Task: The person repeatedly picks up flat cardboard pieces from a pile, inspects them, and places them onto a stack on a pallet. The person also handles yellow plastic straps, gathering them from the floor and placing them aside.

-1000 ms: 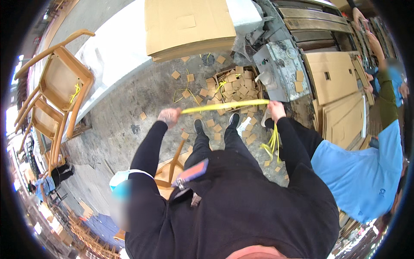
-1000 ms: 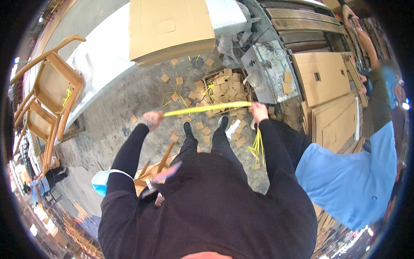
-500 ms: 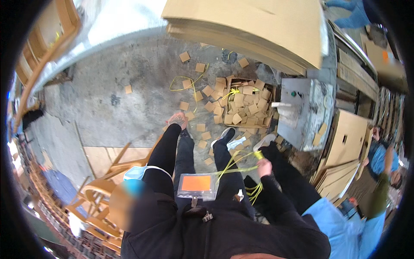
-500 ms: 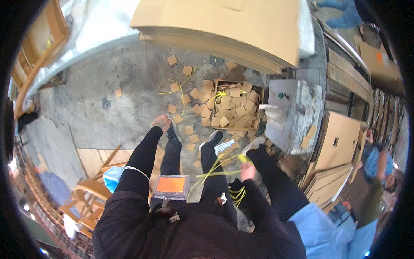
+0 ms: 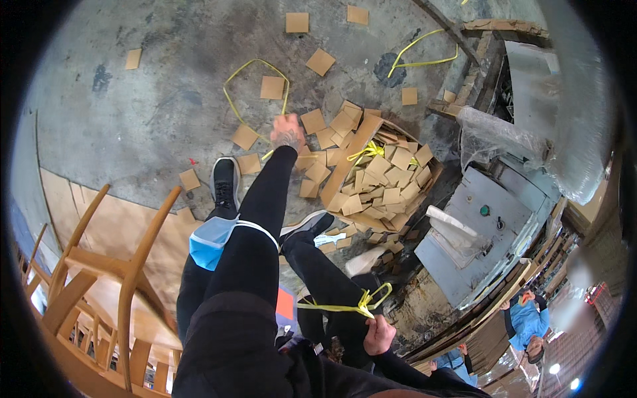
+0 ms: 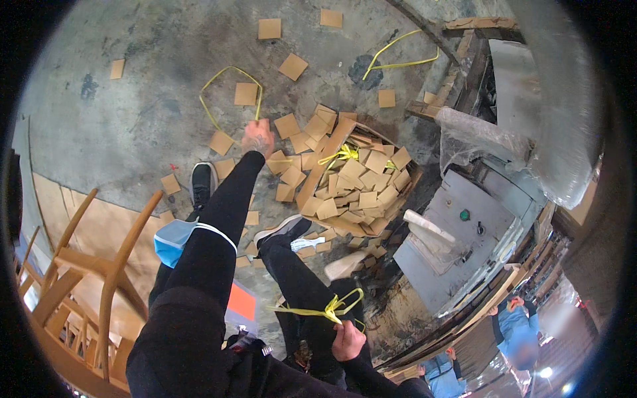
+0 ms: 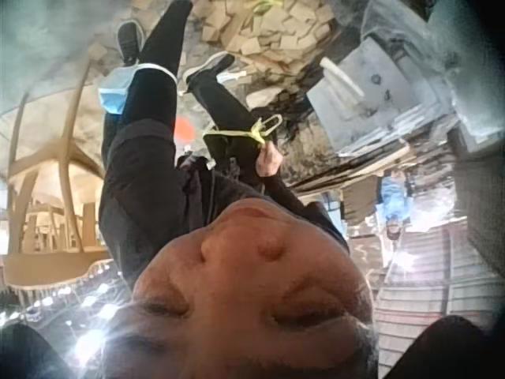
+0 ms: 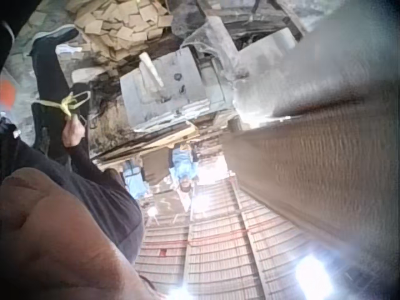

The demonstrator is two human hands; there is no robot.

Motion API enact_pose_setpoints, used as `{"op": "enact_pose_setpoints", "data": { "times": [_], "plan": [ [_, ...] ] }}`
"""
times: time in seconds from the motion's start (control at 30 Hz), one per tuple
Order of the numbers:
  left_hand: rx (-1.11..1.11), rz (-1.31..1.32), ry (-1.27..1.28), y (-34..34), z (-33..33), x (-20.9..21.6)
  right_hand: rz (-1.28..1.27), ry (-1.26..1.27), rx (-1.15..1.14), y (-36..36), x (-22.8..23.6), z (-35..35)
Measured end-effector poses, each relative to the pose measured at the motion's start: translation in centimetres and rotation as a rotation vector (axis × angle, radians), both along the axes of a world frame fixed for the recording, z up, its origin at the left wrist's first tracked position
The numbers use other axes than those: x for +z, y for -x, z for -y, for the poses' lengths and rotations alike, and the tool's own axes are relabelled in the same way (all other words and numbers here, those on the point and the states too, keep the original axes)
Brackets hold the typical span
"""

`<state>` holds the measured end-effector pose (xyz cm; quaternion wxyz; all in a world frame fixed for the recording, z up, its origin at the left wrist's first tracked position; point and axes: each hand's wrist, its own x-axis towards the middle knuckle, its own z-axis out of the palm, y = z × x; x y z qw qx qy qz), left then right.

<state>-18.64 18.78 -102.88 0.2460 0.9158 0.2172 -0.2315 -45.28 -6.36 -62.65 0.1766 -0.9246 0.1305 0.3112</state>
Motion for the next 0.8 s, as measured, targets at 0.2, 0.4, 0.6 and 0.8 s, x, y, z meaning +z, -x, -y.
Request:
{"op": "enact_pose_setpoints", "data": {
  "times": [0.2, 0.4, 0.6, 0.8],
  "plan": [
    [0.173, -0.147, -0.173, -3.6, -1.3, -5.4, 0.004, 0.034, -0.023, -1.0, -0.8, 0.5],
    [0.144, 0.332, 0.021, -5.7, 1.7, -7.0, 0.059, 0.022, -0.077, -1.1, -1.3, 1.2],
    [0.182, 0.409, 0.358, -15.7, 12.1, -6.3, 0.157, 0.051, -0.170, -0.7, -2.0, 1.4],
    [0.028, 0.272, 0.274, -21.8, 19.3, -6.1, 0.303, 0.198, -0.279, 1.0, -2.9, 1.1]
  ]
}}
